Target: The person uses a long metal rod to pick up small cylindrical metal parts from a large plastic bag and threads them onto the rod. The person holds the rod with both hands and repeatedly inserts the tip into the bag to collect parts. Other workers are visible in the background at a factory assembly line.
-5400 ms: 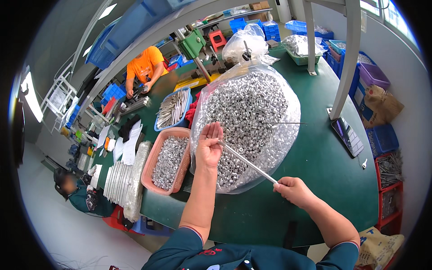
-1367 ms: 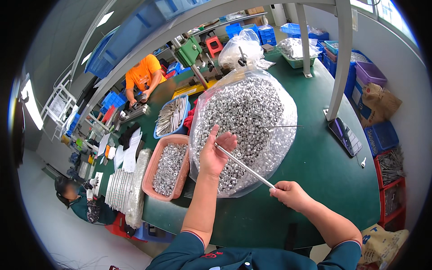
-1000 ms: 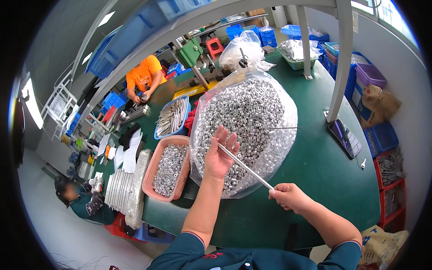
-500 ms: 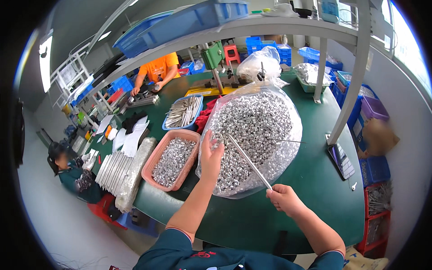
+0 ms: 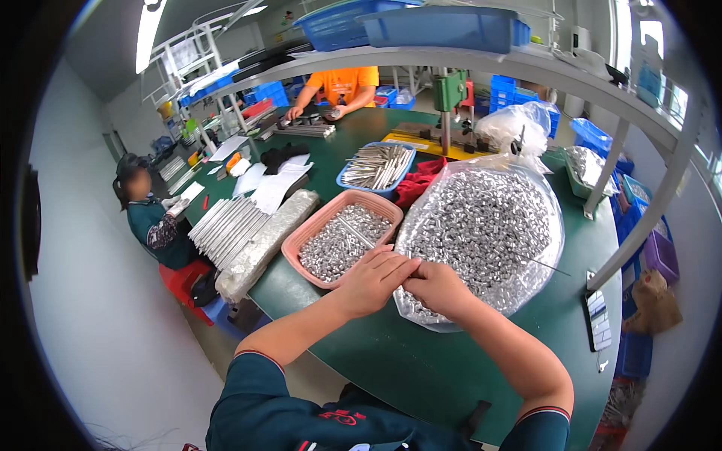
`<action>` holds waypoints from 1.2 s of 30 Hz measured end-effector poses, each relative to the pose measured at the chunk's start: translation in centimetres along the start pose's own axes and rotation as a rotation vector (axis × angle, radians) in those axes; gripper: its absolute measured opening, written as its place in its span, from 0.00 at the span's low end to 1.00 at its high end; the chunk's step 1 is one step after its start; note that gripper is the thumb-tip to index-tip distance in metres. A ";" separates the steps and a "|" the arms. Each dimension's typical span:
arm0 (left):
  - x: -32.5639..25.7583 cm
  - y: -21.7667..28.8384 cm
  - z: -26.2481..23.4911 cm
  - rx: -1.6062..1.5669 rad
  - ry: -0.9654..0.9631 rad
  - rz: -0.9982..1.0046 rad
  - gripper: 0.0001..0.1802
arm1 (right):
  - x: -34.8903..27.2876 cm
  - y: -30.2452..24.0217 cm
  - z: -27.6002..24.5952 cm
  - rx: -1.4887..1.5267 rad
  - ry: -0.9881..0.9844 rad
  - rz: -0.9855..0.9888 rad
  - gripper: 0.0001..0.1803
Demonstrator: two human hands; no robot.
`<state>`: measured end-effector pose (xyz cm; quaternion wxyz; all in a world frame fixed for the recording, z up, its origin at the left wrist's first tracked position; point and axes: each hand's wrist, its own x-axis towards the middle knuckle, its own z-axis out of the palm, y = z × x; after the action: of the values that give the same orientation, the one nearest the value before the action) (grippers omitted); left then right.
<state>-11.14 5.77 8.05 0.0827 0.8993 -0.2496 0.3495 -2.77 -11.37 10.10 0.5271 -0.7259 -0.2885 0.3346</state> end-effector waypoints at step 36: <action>2.9 0.9 8.0 -0.355 -0.162 -0.249 0.17 | -12.6 14.8 -6.2 0.561 0.524 0.115 0.14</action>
<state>-5.04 1.31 4.06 0.2618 0.9197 -0.2000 0.2137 -4.58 -28.74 -0.40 0.7414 -0.6295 -0.0002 0.2324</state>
